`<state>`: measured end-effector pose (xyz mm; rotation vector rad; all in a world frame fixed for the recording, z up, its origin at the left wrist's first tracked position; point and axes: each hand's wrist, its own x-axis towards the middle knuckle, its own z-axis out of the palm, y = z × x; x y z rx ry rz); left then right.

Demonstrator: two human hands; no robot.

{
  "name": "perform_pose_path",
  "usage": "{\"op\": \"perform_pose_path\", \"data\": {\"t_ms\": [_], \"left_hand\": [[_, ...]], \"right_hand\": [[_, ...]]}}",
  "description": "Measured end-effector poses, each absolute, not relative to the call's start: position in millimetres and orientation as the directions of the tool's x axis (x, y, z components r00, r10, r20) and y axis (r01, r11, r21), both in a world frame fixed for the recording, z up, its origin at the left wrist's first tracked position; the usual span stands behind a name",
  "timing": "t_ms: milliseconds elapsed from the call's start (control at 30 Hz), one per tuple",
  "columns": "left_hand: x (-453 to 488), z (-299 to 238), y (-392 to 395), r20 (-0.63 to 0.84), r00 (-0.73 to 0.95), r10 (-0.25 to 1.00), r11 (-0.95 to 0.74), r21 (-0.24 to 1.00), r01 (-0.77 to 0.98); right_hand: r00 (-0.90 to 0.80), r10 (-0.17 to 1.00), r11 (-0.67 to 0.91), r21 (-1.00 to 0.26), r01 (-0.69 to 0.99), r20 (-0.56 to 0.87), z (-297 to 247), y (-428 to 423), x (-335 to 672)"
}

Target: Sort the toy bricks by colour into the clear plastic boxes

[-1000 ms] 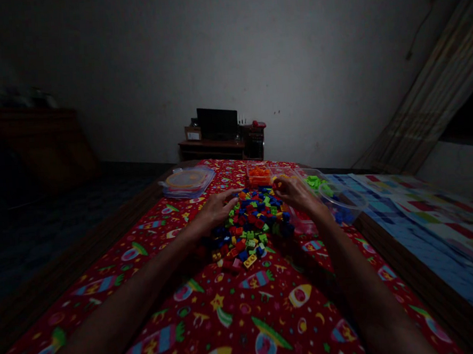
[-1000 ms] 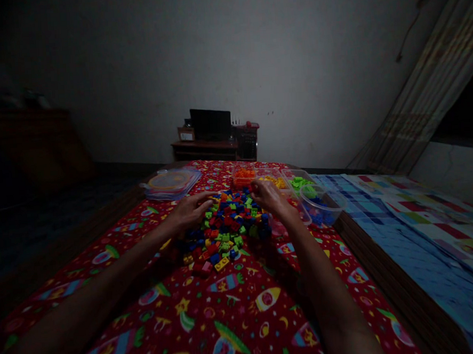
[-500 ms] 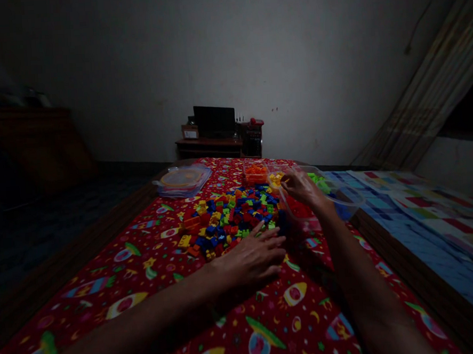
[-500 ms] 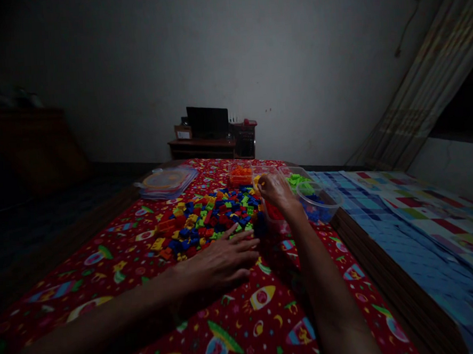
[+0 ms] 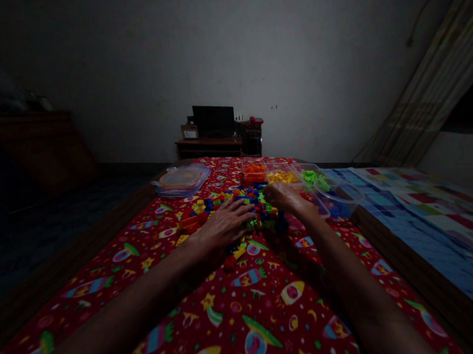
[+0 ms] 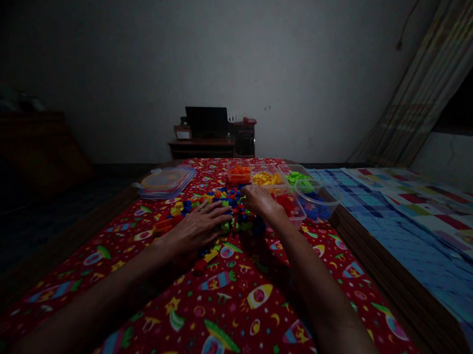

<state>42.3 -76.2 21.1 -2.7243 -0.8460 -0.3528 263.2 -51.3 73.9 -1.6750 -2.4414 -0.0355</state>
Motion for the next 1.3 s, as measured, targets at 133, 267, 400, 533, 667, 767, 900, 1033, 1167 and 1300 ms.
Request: {"op": "perform_pose_path", "data": {"t_ms": [133,267,400,533,667,767,900,1033,1167,1300], "left_hand": [[21,22,-55,0.377,0.731,0.568,-0.781,-0.035,0.624],[-2,31,-38,0.386,0.628,0.676,-0.726,0.202,0.657],[-24,45,-27,0.402,0.438,0.804,-0.582,0.383,0.717],[-42,41,-20,0.356,0.337,0.872,-0.473,0.433,0.767],[-46,26,-19,0.227,0.385,0.895,-0.447,0.425,0.787],[-39,19,-19,0.226,0.432,0.873,-0.487,0.399,0.777],[-23,15,-19,0.31,0.449,0.838,-0.541,0.369,0.756],[-9,12,-23,0.324,0.505,0.8,-0.599,0.371,0.71],[2,9,-31,0.317,0.569,0.759,-0.651,0.352,0.673],[5,12,-34,0.312,0.555,0.771,-0.635,0.323,0.701]], "right_hand": [[-0.39,0.895,0.423,-0.136,0.896,0.216,60,-48,257],[-0.507,0.788,0.594,-0.217,0.774,0.35,44,-48,242],[-0.653,0.697,0.712,-0.18,0.679,0.295,35,-52,227],[-0.705,0.674,0.737,-0.134,0.662,0.223,34,-53,224],[-0.653,0.72,0.689,-0.133,0.712,0.234,36,-49,231],[-0.605,0.761,0.64,-0.119,0.759,0.232,36,-47,234],[-0.524,0.82,0.554,-0.089,0.828,0.231,38,-48,235],[-0.473,0.856,0.498,-0.082,0.864,0.211,43,-50,235],[-0.433,0.842,0.484,-0.098,0.869,0.321,43,-54,228],[-0.665,0.658,0.744,-0.169,0.647,0.353,36,-54,219]]}}
